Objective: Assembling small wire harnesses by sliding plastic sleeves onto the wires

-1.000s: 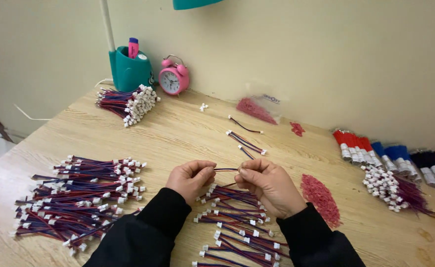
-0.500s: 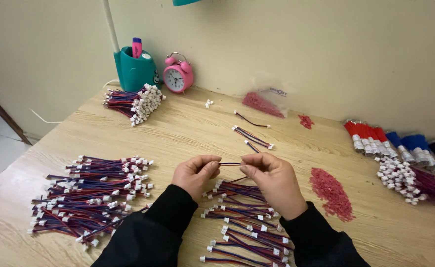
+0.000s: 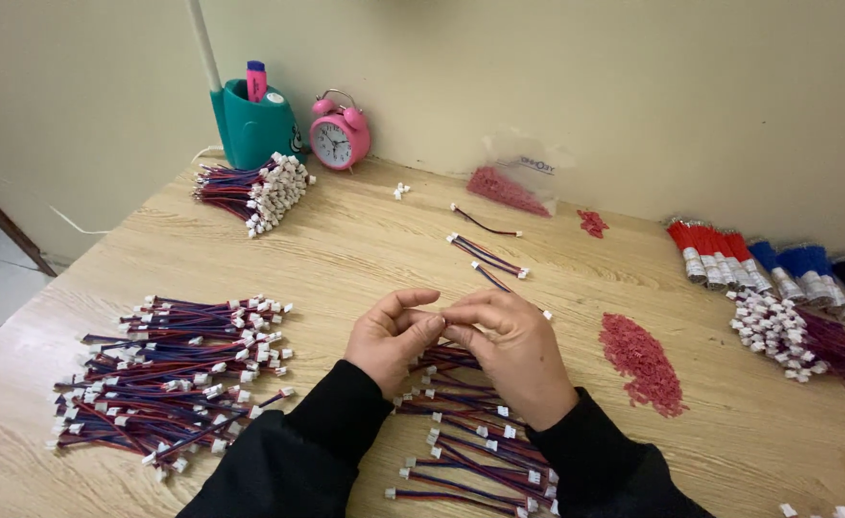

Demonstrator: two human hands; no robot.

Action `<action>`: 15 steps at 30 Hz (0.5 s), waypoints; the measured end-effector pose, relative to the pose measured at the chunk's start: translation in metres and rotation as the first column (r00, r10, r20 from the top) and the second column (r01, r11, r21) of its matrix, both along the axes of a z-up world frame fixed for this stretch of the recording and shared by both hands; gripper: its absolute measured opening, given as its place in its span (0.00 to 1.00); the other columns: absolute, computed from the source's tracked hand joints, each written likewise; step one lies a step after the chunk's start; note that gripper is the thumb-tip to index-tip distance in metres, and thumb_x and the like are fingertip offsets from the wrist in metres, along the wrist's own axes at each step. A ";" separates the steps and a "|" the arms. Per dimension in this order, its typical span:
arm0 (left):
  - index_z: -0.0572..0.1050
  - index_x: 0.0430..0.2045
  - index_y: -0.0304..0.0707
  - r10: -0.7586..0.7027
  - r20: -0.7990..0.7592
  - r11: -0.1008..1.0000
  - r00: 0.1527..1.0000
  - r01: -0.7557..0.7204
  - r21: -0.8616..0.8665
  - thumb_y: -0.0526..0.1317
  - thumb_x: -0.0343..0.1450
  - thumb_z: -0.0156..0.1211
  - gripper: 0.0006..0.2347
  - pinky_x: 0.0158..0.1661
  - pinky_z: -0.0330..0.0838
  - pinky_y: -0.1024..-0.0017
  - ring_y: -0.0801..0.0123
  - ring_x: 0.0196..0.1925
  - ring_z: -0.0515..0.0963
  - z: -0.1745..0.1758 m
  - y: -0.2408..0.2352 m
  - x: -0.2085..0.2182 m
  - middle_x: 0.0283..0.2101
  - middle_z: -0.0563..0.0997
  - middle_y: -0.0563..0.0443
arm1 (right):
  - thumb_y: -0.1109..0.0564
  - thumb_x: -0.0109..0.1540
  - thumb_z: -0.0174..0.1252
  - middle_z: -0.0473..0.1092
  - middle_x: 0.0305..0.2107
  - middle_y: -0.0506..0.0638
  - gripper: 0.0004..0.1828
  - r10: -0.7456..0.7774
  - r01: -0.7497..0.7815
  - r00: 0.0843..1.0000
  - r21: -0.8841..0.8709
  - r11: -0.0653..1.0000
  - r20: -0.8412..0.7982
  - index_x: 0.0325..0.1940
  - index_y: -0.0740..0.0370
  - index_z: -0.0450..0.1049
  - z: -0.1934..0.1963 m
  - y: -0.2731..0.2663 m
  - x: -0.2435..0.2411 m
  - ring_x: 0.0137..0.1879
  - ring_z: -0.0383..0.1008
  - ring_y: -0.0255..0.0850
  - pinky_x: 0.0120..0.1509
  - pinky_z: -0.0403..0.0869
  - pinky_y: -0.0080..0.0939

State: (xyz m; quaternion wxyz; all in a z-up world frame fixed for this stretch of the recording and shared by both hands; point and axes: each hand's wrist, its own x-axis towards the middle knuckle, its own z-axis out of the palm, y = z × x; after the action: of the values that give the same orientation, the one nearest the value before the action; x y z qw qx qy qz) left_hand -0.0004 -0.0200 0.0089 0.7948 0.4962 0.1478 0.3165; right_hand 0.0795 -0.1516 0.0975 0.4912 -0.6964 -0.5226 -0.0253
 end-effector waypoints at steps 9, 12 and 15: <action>0.77 0.43 0.30 -0.022 0.047 0.999 0.999 0.020 0.033 0.30 0.64 0.68 0.14 0.25 0.74 0.83 0.77 0.22 0.76 0.007 -0.005 -0.002 0.24 0.82 0.44 | 0.59 0.52 0.68 0.77 0.28 0.50 0.08 -0.011 0.007 0.994 -0.034 0.999 -0.112 0.35 0.50 0.84 0.007 -0.002 -0.007 0.38 0.78 0.42 0.47 0.73 0.41; 0.77 0.43 0.31 -0.044 0.019 0.993 0.999 0.042 0.109 0.31 0.64 0.67 0.14 0.25 0.71 0.84 0.77 0.23 0.74 0.012 -0.005 -0.005 0.25 0.82 0.44 | 0.58 0.52 0.67 0.77 0.28 0.50 0.09 -0.011 0.008 0.999 -0.074 0.997 -0.049 0.36 0.49 0.84 0.009 -0.002 -0.004 0.38 0.78 0.46 0.46 0.74 0.42; 0.77 0.42 0.32 -0.031 0.009 0.994 0.999 0.030 0.108 0.29 0.64 0.67 0.14 0.22 0.69 0.86 0.78 0.21 0.73 0.011 -0.003 -0.009 0.25 0.82 0.44 | 0.59 0.50 0.70 0.76 0.24 0.53 0.07 -0.055 0.051 0.994 -0.041 0.998 -0.097 0.32 0.57 0.83 0.013 -0.005 -0.011 0.34 0.78 0.44 0.42 0.74 0.42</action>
State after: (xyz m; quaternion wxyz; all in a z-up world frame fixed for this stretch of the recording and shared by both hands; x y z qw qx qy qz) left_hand -0.0098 -0.0227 0.0197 0.7723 0.5391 0.1185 0.3145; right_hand 0.0689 -0.1562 0.1109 0.5019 -0.7197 -0.4797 0.0058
